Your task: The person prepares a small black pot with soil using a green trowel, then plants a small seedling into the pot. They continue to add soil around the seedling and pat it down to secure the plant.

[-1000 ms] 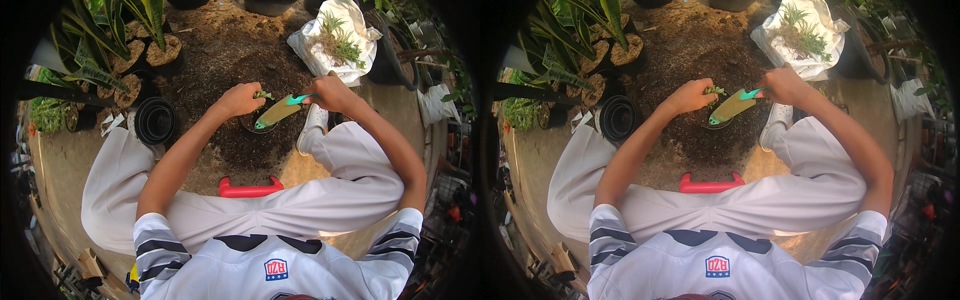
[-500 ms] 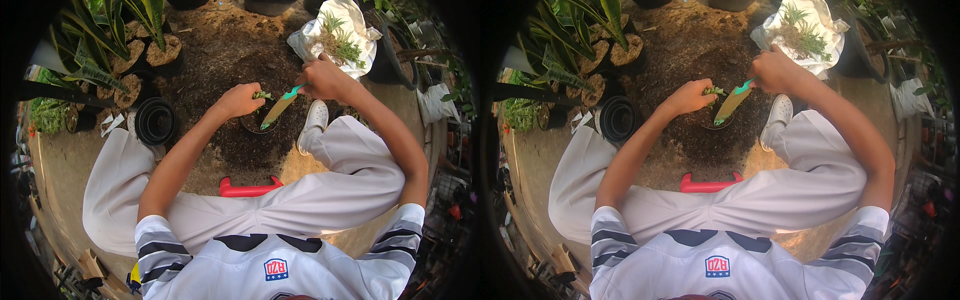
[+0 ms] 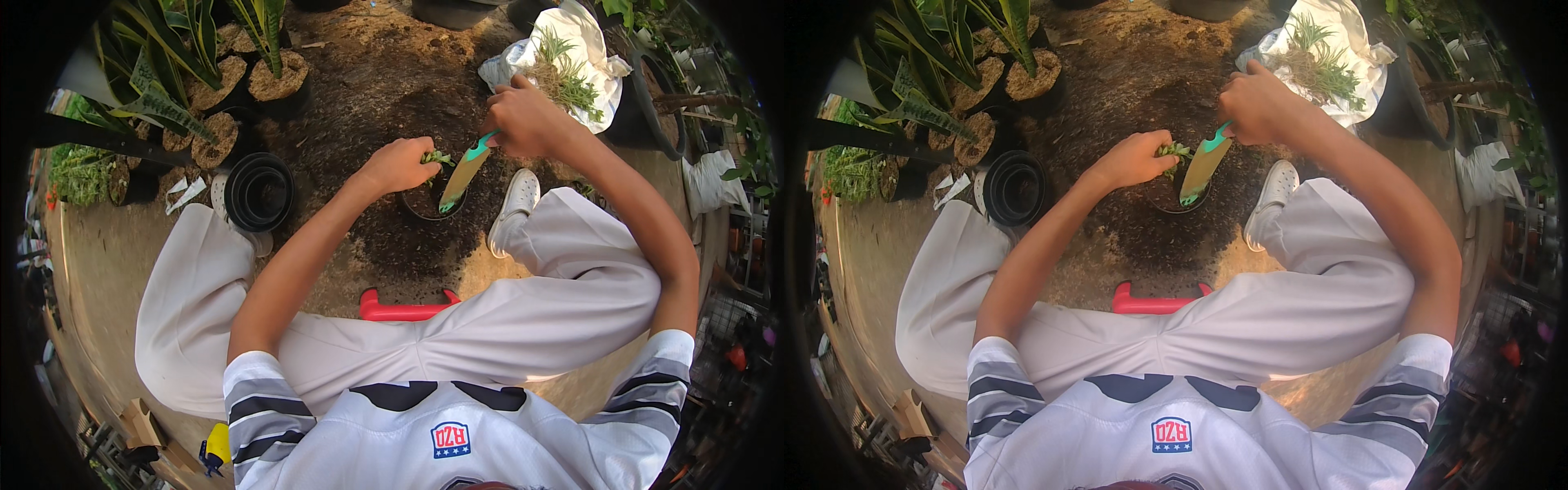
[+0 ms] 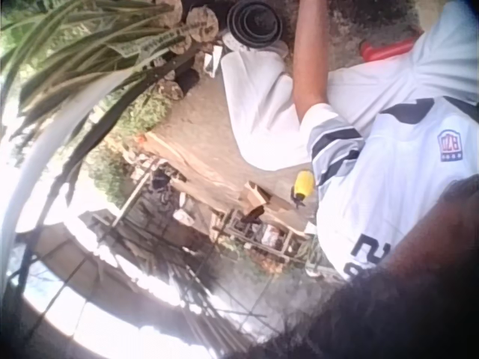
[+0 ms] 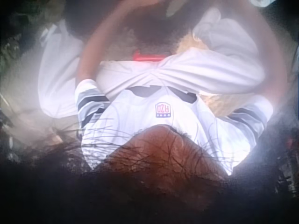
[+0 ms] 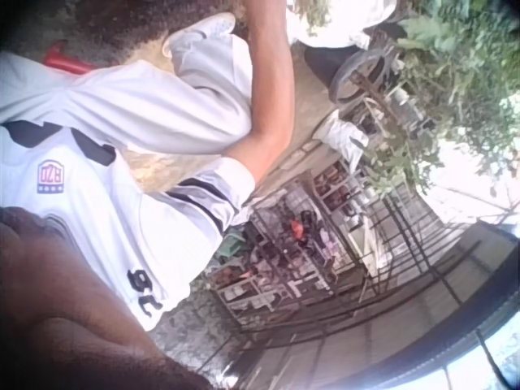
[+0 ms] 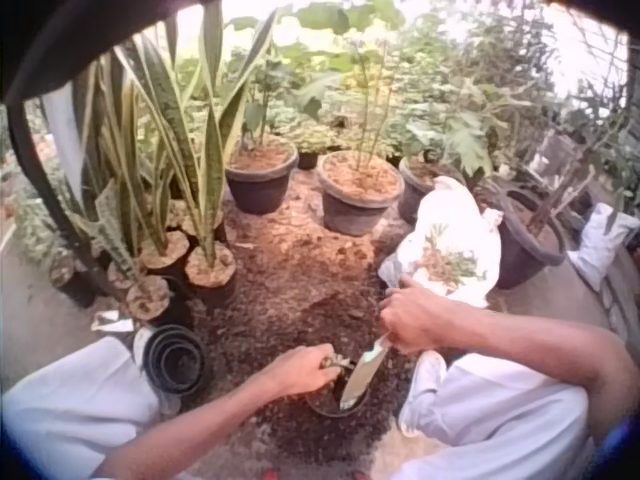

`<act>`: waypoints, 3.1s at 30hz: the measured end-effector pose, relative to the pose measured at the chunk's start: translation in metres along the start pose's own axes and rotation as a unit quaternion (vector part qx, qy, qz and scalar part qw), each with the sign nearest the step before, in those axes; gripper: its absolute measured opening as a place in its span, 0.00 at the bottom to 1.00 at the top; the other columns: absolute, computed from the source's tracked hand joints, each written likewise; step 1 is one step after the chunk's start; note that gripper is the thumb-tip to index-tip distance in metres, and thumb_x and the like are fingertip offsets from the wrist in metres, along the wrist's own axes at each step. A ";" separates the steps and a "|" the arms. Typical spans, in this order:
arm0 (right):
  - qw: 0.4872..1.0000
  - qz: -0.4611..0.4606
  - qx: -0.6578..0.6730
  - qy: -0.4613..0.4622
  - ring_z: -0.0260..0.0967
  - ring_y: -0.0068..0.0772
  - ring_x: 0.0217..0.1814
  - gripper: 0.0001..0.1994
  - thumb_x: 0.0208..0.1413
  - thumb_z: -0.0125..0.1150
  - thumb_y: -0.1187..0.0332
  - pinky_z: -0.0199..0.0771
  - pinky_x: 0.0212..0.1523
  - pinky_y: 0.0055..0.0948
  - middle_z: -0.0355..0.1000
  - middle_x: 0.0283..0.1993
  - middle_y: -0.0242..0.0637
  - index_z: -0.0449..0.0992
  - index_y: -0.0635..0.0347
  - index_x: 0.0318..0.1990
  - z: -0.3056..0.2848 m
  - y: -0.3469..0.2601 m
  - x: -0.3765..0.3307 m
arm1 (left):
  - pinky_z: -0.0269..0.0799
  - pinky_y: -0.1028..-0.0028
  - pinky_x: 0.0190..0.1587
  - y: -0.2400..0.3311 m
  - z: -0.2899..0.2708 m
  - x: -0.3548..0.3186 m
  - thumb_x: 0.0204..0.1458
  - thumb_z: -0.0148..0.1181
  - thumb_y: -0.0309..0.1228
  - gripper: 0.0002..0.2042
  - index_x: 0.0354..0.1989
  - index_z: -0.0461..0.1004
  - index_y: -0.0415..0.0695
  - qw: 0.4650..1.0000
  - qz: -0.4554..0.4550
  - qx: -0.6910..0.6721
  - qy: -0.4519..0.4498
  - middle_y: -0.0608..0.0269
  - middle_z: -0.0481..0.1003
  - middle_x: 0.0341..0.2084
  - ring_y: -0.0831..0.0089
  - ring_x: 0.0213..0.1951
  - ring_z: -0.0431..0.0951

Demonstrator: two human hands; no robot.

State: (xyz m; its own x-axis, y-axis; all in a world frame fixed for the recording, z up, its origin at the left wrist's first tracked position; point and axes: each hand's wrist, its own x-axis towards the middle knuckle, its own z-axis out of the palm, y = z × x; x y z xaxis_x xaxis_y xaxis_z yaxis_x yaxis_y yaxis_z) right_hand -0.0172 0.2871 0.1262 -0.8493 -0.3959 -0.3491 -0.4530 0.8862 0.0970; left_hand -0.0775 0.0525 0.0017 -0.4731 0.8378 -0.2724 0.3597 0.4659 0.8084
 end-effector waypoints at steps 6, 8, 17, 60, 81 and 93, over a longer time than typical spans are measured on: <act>1.000 -0.011 -0.018 -0.016 0.70 0.38 0.51 0.06 0.48 0.72 0.60 0.62 0.54 0.43 0.74 0.34 0.30 0.87 0.46 0.33 0.011 0.006 0.010 | 0.70 0.58 0.36 -0.002 0.001 0.002 0.59 0.63 0.39 0.14 0.39 0.73 0.38 1.000 0.001 0.022 0.001 0.48 0.78 0.27 0.53 0.32 0.79; 1.000 -0.025 -0.015 0.004 0.70 0.37 0.52 0.06 0.47 0.73 0.60 0.62 0.54 0.42 0.75 0.34 0.29 0.87 0.45 0.32 0.006 0.003 0.011 | 0.70 0.57 0.37 0.002 -0.001 0.001 0.59 0.63 0.39 0.14 0.39 0.73 0.39 1.000 -0.012 0.021 -0.010 0.47 0.78 0.28 0.53 0.32 0.80; 0.993 -0.092 -0.067 0.040 0.68 0.36 0.55 0.04 0.45 0.73 0.63 0.60 0.62 0.42 0.75 0.38 0.29 0.87 0.46 0.31 -0.014 -0.008 0.025 | 0.74 0.53 0.45 0.005 -0.007 0.000 0.57 0.63 0.42 0.16 0.43 0.75 0.41 0.997 -0.059 0.032 -0.034 0.48 0.81 0.36 0.49 0.43 0.82; 0.854 0.165 0.370 -0.325 0.71 0.28 0.26 0.26 0.66 0.55 0.43 0.72 0.30 0.34 0.74 0.23 0.34 0.86 0.58 0.38 0.044 0.035 -0.050 | 0.68 0.61 0.34 -0.005 -0.001 0.002 0.62 0.62 0.38 0.14 0.38 0.72 0.37 0.999 -0.046 0.011 -0.017 0.54 0.77 0.25 0.67 0.29 0.76; 0.916 0.118 0.303 -0.235 0.76 0.46 0.31 0.21 0.63 0.59 0.49 0.73 0.38 0.44 0.77 0.26 0.43 0.86 0.59 0.37 0.029 0.024 -0.040 | 0.72 0.55 0.45 -0.013 -0.006 -0.004 0.59 0.53 0.66 0.35 0.49 0.71 0.40 0.983 -0.143 0.060 0.097 0.49 0.80 0.36 0.54 0.43 0.81; 0.958 0.082 0.236 -0.140 0.78 0.54 0.38 0.18 0.61 0.64 0.51 0.74 0.41 0.48 0.79 0.30 0.48 0.86 0.58 0.41 0.051 0.026 -0.040 | 0.72 0.53 0.52 -0.010 -0.015 0.005 0.58 0.54 0.67 0.36 0.49 0.73 0.38 0.964 -0.260 0.011 -0.054 0.42 0.78 0.43 0.52 0.49 0.80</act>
State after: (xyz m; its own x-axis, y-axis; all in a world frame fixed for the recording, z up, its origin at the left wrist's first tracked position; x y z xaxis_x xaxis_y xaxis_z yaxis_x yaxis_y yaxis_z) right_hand 0.0191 0.3382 0.0953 -0.7623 -0.2207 -0.6084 -0.0901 0.9671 -0.2380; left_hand -0.0961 0.0477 -0.0001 -0.5077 0.5136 -0.6917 0.1136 0.8358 0.5372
